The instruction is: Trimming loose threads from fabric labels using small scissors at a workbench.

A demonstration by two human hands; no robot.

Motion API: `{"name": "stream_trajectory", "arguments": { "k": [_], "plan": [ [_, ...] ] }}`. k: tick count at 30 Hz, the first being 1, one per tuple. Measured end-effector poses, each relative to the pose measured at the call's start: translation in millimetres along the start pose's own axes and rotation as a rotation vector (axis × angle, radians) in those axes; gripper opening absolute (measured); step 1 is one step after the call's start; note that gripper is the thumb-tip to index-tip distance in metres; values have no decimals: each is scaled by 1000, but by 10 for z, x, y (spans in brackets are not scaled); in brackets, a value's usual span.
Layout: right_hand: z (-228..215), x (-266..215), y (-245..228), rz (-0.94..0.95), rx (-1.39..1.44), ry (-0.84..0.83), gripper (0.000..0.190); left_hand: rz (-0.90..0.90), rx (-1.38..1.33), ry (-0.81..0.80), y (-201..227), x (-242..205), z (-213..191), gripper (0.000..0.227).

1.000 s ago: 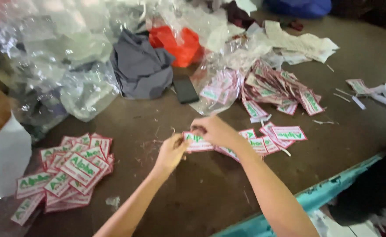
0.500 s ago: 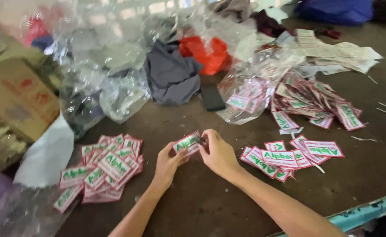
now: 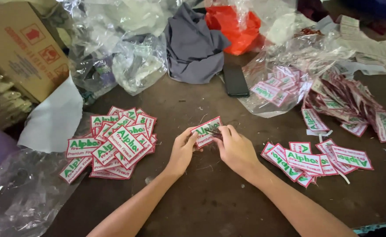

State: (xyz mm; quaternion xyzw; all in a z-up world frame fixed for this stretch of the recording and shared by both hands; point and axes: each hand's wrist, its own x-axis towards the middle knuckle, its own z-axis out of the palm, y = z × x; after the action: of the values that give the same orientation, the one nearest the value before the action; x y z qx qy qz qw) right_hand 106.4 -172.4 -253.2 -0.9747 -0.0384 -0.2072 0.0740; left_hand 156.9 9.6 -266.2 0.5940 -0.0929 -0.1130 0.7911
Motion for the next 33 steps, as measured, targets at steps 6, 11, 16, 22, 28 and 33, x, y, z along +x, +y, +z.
{"name": "stream_trajectory", "arguments": {
  "k": [6, 11, 16, 22, 28, 33],
  "plan": [
    [21, -39, -10, -19, -39, 37, 35, 26, -11, -8, -149, 35, -75, 31],
    [-27, -10, -7, 51, 34, 27, 34, 48, 67, -69, -127, 31, -69, 30],
    [1, 58, -13, 182, 314, -37, 33, 45, 99, -91, -252, 85, -115, 28],
    [84, 16, 19, 139, 202, 13, 26, 64, 109, -73, -165, 20, -79, 25],
    [-273, 139, 317, 217, 330, 173, 29, 20, -105, 17, -170, 45, -98, 27],
    [-360, -8, 72, 83, 50, 102, 32, 32, -60, 9, -25, -29, -33, 27]
  ]
}}
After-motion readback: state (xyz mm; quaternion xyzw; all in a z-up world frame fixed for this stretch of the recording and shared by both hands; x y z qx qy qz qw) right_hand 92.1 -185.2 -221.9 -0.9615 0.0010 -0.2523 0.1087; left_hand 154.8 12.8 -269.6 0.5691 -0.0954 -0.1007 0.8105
